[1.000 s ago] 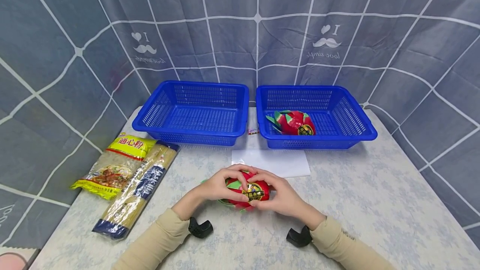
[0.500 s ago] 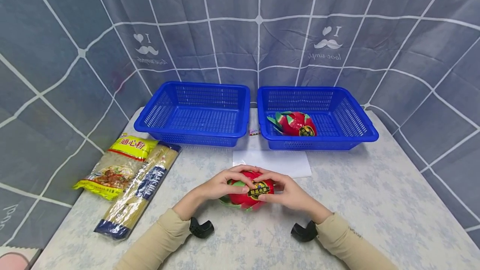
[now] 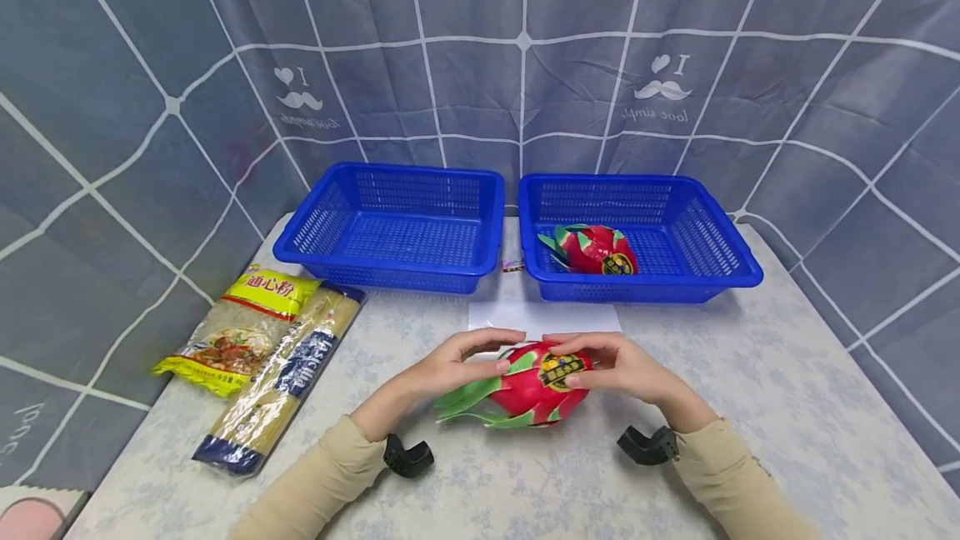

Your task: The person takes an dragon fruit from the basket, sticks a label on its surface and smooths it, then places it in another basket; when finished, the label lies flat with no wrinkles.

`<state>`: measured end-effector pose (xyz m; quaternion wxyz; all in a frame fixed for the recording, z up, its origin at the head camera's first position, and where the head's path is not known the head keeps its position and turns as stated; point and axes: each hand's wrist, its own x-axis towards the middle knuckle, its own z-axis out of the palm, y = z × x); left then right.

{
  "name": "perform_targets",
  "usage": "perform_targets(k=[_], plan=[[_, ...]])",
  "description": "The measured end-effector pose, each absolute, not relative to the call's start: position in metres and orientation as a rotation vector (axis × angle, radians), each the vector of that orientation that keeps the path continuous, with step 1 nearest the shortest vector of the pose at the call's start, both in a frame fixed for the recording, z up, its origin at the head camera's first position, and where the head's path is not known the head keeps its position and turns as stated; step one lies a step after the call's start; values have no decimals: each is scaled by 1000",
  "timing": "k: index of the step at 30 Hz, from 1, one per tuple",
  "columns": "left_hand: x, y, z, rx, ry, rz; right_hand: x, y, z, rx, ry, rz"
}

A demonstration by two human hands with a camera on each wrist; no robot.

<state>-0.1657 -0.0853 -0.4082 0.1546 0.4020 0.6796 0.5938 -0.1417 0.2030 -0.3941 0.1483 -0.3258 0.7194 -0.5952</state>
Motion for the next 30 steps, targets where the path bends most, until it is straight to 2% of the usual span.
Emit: perform_targets(k=[6, 9, 16, 19, 23, 30], plan=[[-185, -76, -388, 1039, 1941, 2096, -150, 267, -361, -970, 1967, -2004], [-194, -67, -379, 977, 1977, 2176, -158, 292, -343, -905, 1973, -2186], [-208, -39, -378, 747, 2161, 1999, -196, 320, -324, -357, 2190, -2497], [-213, -28, -386, 662, 2223, 1920, -217, 324, -331, -128, 2528, -2338], [-219, -14, -398, 599, 2248, 1970, -237, 328, -344, 74, 2945, -1851], [-224, 4, -407, 381, 2271, 2158, -256, 328, -357, 37, 3074, -1350]])
